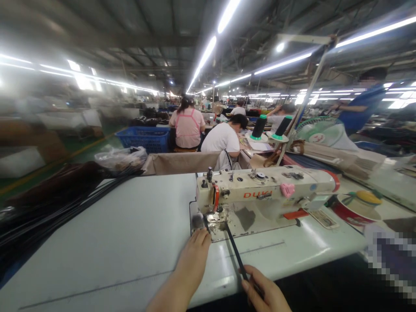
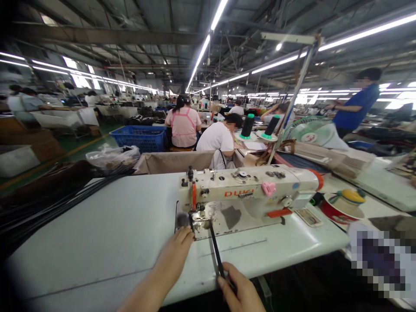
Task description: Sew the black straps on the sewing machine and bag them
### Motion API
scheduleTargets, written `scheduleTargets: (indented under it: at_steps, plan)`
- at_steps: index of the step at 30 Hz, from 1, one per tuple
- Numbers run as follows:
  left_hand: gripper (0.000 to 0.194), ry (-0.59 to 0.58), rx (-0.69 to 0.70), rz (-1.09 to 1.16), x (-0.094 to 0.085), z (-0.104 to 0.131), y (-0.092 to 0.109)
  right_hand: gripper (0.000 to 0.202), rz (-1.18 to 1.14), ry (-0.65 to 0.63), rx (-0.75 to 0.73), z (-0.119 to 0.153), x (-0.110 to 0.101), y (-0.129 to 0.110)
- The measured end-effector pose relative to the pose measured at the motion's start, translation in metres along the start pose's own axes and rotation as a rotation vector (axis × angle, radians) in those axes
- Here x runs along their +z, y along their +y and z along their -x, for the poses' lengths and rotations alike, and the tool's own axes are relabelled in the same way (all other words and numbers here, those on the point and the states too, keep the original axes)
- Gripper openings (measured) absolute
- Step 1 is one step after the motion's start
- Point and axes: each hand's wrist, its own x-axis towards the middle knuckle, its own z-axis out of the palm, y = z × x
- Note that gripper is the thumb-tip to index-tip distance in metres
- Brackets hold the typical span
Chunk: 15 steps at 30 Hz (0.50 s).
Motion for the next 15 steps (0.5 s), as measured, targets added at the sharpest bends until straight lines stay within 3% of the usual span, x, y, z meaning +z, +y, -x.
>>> scheduleTargets:
  at_steps: [6, 15]
  plan:
    - [0.026, 0.067, -0.063, 0.12, -0.017, -0.011, -0.004, 0.051, -0.029, 0.019, -0.003, 0.002, 0.003, -0.004]
    - [0.033, -0.02, -0.137, 0.126, -0.022, -0.014, -0.004, 0.044, 0.007, -0.013, -0.029, 0.001, 0.004, -0.012]
